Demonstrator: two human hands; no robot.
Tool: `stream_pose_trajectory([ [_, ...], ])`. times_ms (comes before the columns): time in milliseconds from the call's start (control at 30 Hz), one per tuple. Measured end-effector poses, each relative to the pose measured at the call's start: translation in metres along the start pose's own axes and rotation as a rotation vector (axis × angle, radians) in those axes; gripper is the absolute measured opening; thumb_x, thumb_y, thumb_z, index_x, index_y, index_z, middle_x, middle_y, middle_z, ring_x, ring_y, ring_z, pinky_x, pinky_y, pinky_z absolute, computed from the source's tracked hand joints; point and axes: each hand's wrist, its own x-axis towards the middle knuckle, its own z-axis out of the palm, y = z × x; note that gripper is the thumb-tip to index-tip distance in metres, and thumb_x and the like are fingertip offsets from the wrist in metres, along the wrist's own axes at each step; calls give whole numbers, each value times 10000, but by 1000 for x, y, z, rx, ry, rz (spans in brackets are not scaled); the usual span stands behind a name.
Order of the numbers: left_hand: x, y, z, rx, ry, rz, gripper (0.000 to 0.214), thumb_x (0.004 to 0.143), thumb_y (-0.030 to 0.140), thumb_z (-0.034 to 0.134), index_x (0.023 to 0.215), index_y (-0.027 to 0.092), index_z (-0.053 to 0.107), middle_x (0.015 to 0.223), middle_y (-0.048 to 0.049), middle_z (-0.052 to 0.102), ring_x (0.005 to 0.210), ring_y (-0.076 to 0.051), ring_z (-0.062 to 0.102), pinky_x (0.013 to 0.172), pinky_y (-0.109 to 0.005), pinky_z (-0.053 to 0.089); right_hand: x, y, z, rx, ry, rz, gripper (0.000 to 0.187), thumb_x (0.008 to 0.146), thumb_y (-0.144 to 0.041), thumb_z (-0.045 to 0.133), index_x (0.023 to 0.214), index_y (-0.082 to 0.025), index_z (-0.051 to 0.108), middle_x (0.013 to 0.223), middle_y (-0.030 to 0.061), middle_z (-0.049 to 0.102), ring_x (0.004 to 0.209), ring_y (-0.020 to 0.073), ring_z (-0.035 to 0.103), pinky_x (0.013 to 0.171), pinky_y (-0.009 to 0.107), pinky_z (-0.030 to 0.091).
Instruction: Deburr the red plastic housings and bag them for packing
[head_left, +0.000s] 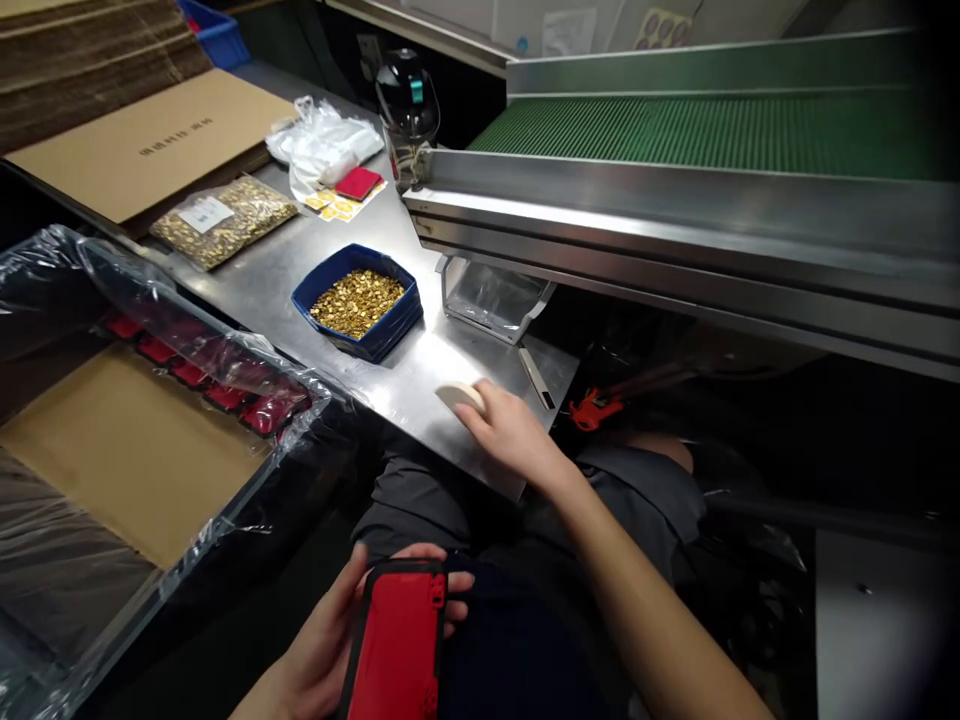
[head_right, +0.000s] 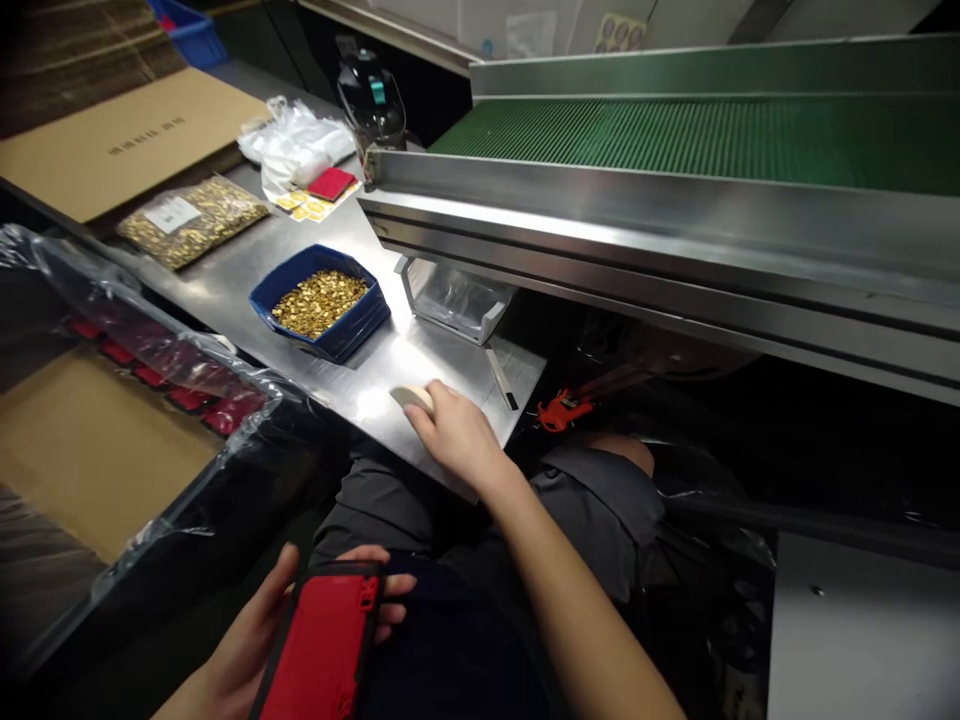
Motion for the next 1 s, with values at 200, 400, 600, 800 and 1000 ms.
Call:
stream_pose_trajectory([
  [200, -9, -4, -30, -59, -27, 68, 618, 832, 600, 657, 1322, 224, 659, 1417, -151, 604, 1265, -330, 602, 1130, -423, 430, 0, 28, -7, -240, 41, 230, 366, 1060, -406, 300, 1225, -259, 591, 1053, 50, 722, 919, 207, 701, 743, 276, 454],
  [400, 8, 5, -39, -287, 55, 207, 740, 882, 699, 521, 1416, 187, 536, 1454, -140, 573, 1223, -357, 621, 1105, -589, 427, -38, 159, -11, -513, -68, 466, 487, 906, -77, 361, 1342, -108, 577, 1101, 248, 666, 956, 352, 668, 727, 399, 481],
  [600, 16, 15, -36, -236, 136, 271, 686, 953, 577, 506, 1492, 163, 412, 1445, -176, 572, 1183, -367, 638, 1034, -549, 489, -18, 212, 9, -522, -147, 199, 517, 919, -142, 415, 1428, -107, 498, 1222, 244, 628, 1181, 361, 534, 953, 467, 376],
  [800, 12, 17, -46, -125, 180, 369, 711, 973, 543, 491, 1531, 137, 323, 1340, -222, 635, 1115, -336, 678, 995, -490, 518, -59, 197, -13, -369, -371, -23, 436, 780, -55, 531, 1161, -210, 675, 1123, 139, 680, 1032, 277, 629, 853, 366, 447],
  [1000, 12, 5, -65, 36, 236, 389, 747, 964, 539, 511, 1559, 163, 262, 1264, -206, 681, 1079, -330, 698, 985, -479, 535, -112, 73, -3, -93, -590, -247, 336, 699, -80, 552, 978, -233, 658, 1002, 66, 701, 964, 235, 664, 929, 357, 457],
])
